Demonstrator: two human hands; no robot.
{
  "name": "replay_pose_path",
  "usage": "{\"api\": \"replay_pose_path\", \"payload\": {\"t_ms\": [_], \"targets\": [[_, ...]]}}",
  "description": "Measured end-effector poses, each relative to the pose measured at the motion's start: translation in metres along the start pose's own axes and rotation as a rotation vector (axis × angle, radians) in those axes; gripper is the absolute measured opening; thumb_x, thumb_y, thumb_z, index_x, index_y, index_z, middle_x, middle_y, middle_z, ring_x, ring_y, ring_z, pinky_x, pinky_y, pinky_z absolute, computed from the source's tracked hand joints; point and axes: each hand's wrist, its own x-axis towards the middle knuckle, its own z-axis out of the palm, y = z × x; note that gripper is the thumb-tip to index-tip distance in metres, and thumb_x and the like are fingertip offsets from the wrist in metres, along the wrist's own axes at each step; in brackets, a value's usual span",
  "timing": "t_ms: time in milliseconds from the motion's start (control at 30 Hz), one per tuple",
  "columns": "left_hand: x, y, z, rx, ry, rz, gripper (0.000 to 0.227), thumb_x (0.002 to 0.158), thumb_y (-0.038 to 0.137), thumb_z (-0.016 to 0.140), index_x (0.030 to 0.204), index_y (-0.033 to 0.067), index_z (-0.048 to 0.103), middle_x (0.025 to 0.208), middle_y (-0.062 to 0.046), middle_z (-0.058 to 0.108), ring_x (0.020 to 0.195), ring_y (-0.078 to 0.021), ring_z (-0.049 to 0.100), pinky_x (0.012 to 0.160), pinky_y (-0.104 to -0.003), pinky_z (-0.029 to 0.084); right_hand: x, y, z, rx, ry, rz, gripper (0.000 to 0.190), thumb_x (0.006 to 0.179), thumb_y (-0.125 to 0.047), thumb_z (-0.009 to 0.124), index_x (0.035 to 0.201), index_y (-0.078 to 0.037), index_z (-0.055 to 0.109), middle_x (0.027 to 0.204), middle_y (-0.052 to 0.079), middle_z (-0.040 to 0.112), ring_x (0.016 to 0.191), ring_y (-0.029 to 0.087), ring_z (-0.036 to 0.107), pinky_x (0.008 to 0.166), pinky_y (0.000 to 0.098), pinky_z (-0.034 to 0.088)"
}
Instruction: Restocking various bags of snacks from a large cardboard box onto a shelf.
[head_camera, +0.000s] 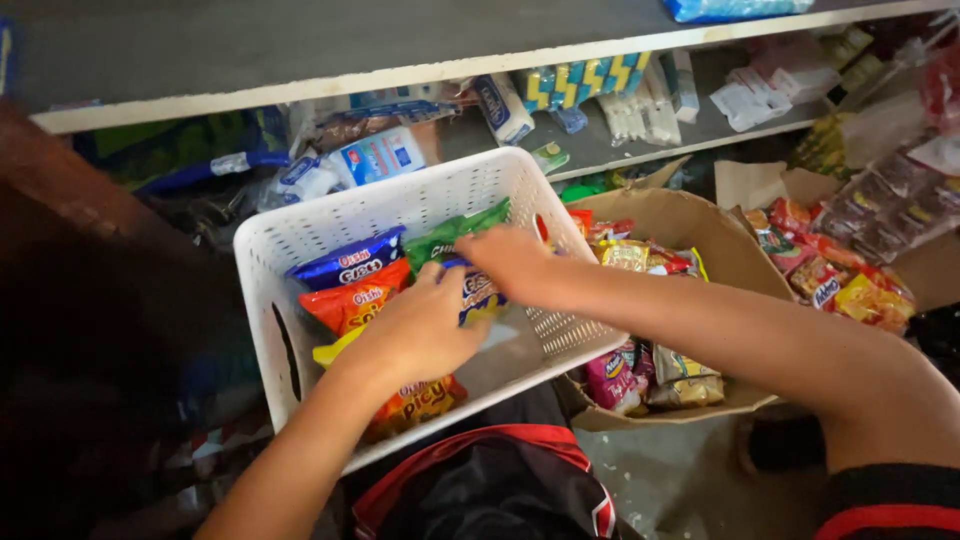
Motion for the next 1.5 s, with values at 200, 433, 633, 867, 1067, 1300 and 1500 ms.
{"api": "replay_pose_path", "payload": {"t_ms": [200, 433, 633, 867, 1067, 1300, 1500], "targets": [[0.039, -0.027, 0.030, 0.231, -0.066, -0.048, 0.088, 0.088, 0.038, 0.063, 0.156, -0.0038, 0.026, 0.164, -0.028, 0.020, 0.134, -0.0456, 0.051, 0.112, -0.046, 0.043, 0.001, -0.008, 0.004, -0.141, -0.033, -0.024, 0.059, 0.073, -0.009, 0.076, 0.126, -0.004, 0.053, 0.119, 0.018, 0.064, 0.110, 0.037, 0.066, 0.084, 0.0465, 0.058], [0.027, -0.004, 0.018, 0.334, -0.088, -0.106, 0.083, 0.090, 0.042, 0.062, 0.155, 0.0036, 0.027, 0.165, -0.022, 0.016, 0.139, -0.0455, 0.042, 0.110, -0.051, 0.040, -0.018, -0.010, -0.015, -0.067, 0.181, -0.021, 0.065, 0.069, -0.015, 0.082, 0.125, -0.003, 0.052, 0.121, 0.022, 0.059, 0.111, 0.042, 0.060, 0.085, 0.0506, 0.054], [-0.009, 0.073, -0.001, 0.009, 0.254, 0.264, 0.067, 0.085, 0.027, 0.067, 0.139, -0.0044, 0.044, 0.144, -0.028, 0.050, 0.127, -0.0442, 0.056, 0.101, -0.049, 0.048, -0.090, 0.009, -0.073, 0.443, 0.418, -0.189, 0.054, 0.069, -0.007, 0.081, 0.117, -0.001, 0.059, 0.117, 0.018, 0.062, 0.111, 0.039, 0.061, 0.092, 0.0470, 0.052], [0.025, 0.185, 0.081, -0.637, 0.406, 0.674, 0.082, 0.099, 0.024, 0.064, 0.157, -0.0132, 0.020, 0.160, -0.033, 0.036, 0.153, -0.0433, 0.038, 0.133, -0.045, 0.033, -0.196, 0.075, -0.074, 0.930, 0.725, 0.075, 0.048, 0.088, 0.009, 0.068, 0.133, -0.003, 0.056, 0.132, 0.010, 0.062, 0.128, 0.021, 0.061, 0.115, 0.0342, 0.051], [0.147, 0.192, 0.243, -0.663, 0.570, 0.613, 0.081, 0.099, 0.021, 0.059, 0.160, -0.0132, 0.017, 0.167, -0.039, 0.024, 0.159, -0.0516, 0.025, 0.135, -0.053, 0.021, -0.207, 0.186, 0.120, 1.043, 0.862, 0.398, 0.034, 0.096, -0.008, 0.076, 0.127, -0.005, 0.063, 0.123, 0.009, 0.067, 0.112, 0.018, 0.066, 0.095, 0.0336, 0.058], [0.286, 0.089, 0.388, -0.494, 0.571, 0.027, 0.119, 0.076, 0.041, 0.082, 0.154, -0.0170, 0.013, 0.160, -0.044, 0.018, 0.153, -0.0546, 0.018, 0.126, -0.057, 0.014, -0.149, 0.220, 0.342, 1.659, 0.803, 0.832, 0.054, 0.084, -0.016, 0.072, 0.135, -0.011, 0.055, 0.122, 0.009, 0.070, 0.103, 0.021, 0.069, 0.083, 0.0379, 0.056], [0.302, 0.058, 0.368, -0.437, 0.678, -0.227, 0.143, 0.055, 0.052, 0.092, 0.155, -0.0121, 0.012, 0.159, -0.040, 0.018, 0.149, -0.0511, 0.019, 0.121, -0.055, 0.021, -0.102, 0.204, 0.416, 1.153, 0.859, 0.670, 0.049, 0.103, -0.018, 0.065, 0.148, -0.005, 0.052, 0.138, 0.014, 0.066, 0.125, 0.027, 0.062, 0.106, 0.0374, 0.050]]}}
